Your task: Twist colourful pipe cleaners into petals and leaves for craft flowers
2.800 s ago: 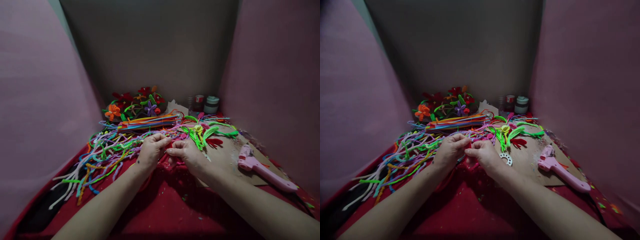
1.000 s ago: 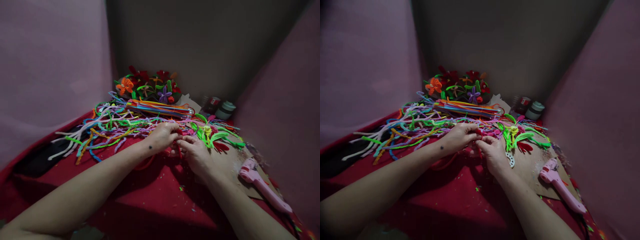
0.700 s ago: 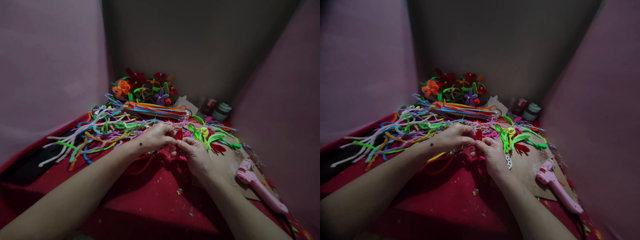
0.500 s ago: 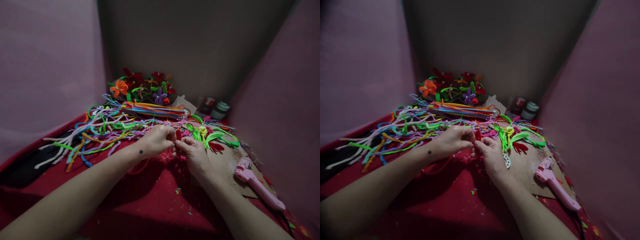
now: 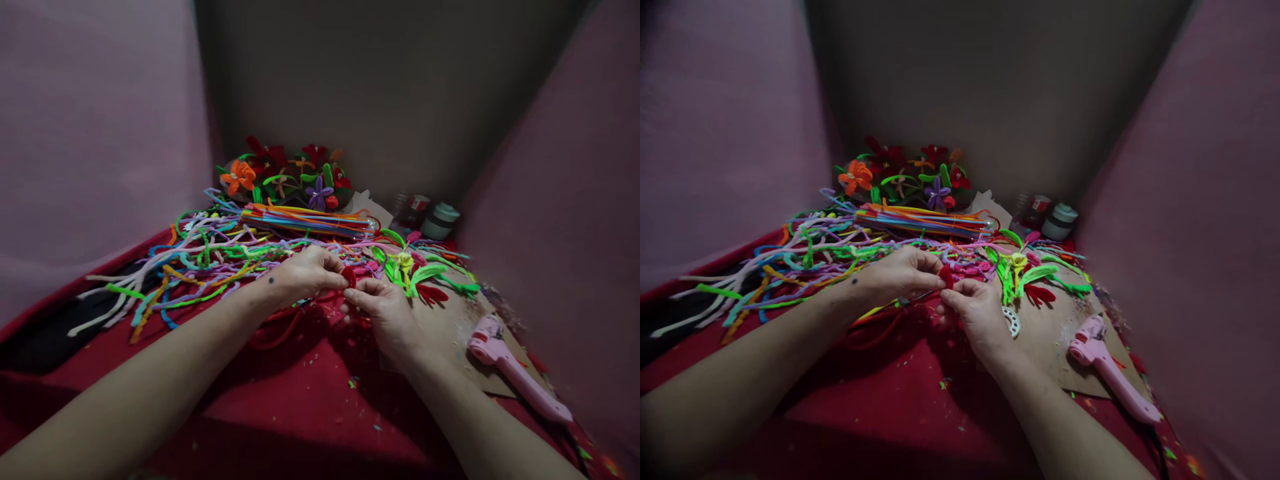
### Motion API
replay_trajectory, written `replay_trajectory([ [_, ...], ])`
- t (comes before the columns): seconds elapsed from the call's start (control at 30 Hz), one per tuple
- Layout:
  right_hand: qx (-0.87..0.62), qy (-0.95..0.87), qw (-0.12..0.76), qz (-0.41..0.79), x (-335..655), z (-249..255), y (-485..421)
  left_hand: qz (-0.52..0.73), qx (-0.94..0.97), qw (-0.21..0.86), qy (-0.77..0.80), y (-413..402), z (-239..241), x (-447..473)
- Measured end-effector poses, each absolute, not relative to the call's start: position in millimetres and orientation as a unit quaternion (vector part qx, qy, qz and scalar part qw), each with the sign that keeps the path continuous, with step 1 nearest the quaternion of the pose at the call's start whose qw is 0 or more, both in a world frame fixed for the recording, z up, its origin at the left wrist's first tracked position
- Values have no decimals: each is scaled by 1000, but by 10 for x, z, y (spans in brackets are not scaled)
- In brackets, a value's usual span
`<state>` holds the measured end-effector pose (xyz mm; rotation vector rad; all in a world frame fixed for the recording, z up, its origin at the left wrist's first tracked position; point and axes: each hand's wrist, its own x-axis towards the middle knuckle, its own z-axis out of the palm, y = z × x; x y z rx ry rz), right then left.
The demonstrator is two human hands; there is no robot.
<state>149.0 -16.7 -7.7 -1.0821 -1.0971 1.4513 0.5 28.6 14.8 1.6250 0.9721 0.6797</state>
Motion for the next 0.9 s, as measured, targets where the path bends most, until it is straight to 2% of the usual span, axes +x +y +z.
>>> replay_trajectory([
  [0.17, -436, -462, 484, 602, 1509, -86, -155, 277, 669, 573, 383, 271, 164, -8],
  [0.37, -365, -458, 447, 676, 1587, -196, -68, 326, 633, 611, 347, 228, 139, 50],
  [0.63, -401, -460, 456, 648, 1568, -106, -106, 320, 657, 601, 324, 279, 115, 23],
  [0.77, -416, -479, 442, 635, 1553, -80, -123, 324, 684, 564, 332, 257, 155, 36],
  [0.9, -402, -490, 432, 641, 1555, -129, -107, 351, 703, 483, 387, 201, 116, 108],
])
